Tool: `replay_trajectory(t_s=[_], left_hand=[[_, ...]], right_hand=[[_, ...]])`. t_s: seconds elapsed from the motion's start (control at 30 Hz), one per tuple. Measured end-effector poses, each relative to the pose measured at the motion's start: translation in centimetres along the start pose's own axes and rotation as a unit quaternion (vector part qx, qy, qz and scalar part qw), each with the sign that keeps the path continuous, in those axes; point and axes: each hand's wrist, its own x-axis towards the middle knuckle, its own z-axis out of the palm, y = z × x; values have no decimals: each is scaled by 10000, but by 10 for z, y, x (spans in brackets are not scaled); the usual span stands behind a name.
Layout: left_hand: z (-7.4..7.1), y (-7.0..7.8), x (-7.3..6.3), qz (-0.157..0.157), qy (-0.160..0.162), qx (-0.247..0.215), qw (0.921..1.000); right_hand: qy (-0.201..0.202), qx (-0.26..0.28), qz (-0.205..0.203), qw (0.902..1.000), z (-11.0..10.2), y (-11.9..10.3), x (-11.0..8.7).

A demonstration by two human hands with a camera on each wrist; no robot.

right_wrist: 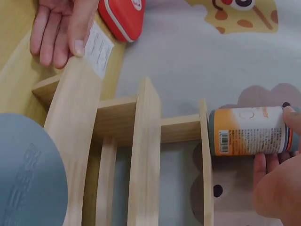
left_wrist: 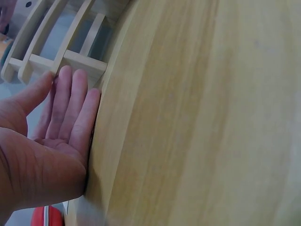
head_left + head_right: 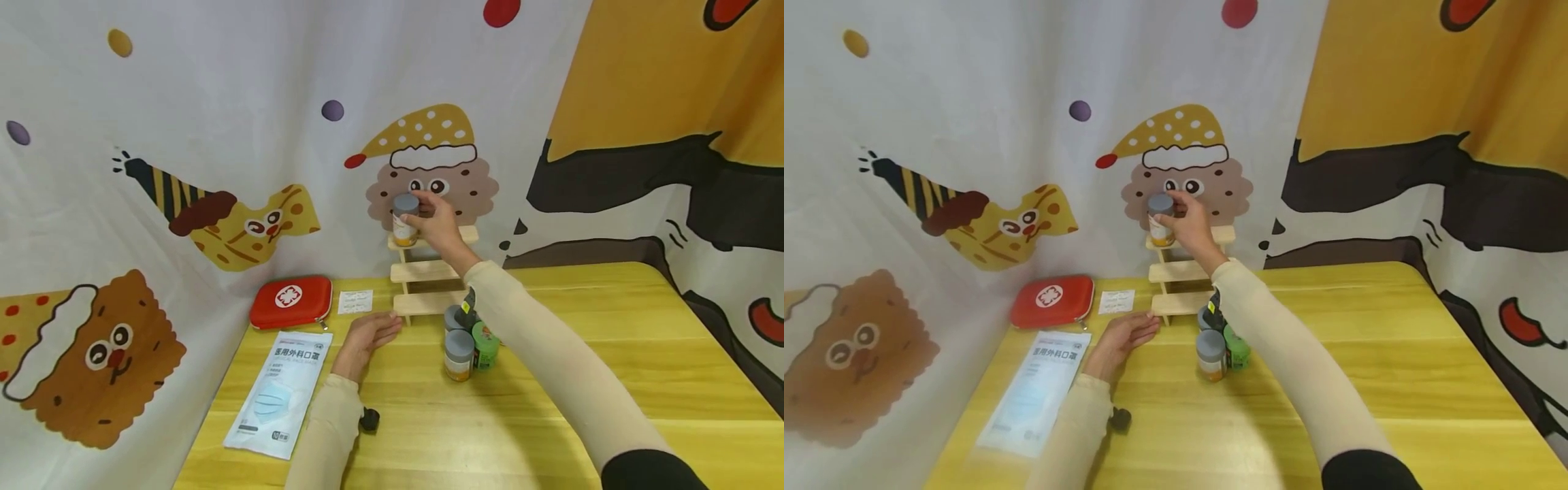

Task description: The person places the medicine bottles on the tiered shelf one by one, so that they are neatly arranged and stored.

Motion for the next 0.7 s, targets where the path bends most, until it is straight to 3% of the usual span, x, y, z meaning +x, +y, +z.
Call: replay_trajectory(t_s=[0.7], left_hand=[[0, -2, 1, 94, -13, -10, 10000]], right_hand=[[200, -674, -173, 9974, 15, 0, 5]])
